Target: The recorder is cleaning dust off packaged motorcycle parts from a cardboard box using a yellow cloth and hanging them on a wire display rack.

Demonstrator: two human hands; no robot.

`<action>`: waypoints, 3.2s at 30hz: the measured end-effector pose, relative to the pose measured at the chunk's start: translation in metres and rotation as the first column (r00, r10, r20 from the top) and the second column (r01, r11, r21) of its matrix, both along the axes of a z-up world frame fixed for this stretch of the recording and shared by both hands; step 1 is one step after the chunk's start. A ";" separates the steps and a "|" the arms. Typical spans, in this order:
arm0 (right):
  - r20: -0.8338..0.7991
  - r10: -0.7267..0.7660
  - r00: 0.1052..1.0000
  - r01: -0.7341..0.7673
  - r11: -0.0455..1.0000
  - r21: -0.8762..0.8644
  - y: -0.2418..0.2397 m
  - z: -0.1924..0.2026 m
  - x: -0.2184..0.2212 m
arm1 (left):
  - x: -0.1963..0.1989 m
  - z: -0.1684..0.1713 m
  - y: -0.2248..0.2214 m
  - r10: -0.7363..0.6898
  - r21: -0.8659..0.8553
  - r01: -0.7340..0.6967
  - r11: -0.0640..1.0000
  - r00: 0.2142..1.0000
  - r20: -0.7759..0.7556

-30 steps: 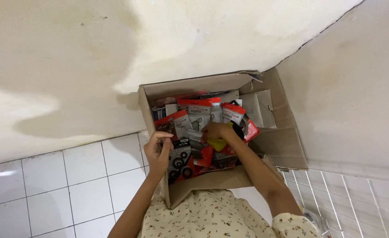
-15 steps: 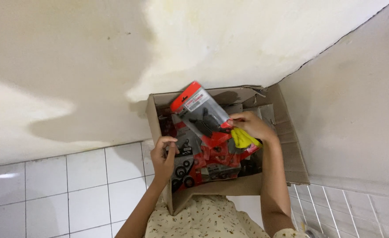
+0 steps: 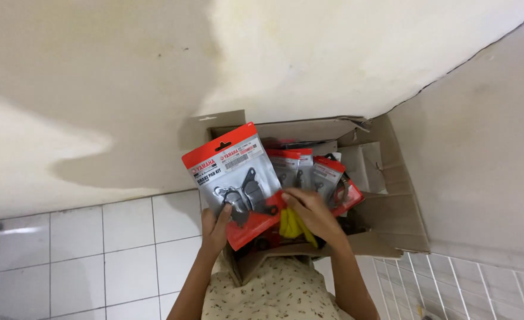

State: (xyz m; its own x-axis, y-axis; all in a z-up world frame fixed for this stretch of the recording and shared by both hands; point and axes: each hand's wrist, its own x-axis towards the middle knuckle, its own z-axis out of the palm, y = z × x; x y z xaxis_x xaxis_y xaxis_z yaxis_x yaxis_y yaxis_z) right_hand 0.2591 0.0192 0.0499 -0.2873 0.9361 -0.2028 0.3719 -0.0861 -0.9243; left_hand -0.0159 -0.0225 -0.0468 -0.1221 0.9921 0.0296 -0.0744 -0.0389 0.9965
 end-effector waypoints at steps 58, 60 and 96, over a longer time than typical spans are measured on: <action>0.530 0.004 0.848 -0.205 0.924 0.322 -0.045 0.073 -0.080 | -0.001 0.048 0.006 0.143 -0.086 -0.138 0.987 0.988 0.054; 0.360 0.057 0.931 -0.209 0.893 0.399 -0.040 0.080 -0.090 | -0.003 0.047 0.005 0.138 -0.063 -0.133 0.989 0.988 0.073; -0.085 -0.170 0.982 0.189 0.828 0.529 -0.001 0.082 -0.107 | -0.007 0.042 -0.003 0.057 -0.005 -0.058 0.998 0.995 -0.079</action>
State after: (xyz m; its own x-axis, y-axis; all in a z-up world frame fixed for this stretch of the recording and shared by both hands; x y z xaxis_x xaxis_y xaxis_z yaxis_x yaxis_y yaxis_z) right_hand 0.1526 0.0180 0.1315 -0.1017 0.9319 0.3481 0.3669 0.3603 -0.8576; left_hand -0.0232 -0.0251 -0.0046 -0.1766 0.9837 0.0343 0.0068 -0.0336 0.9994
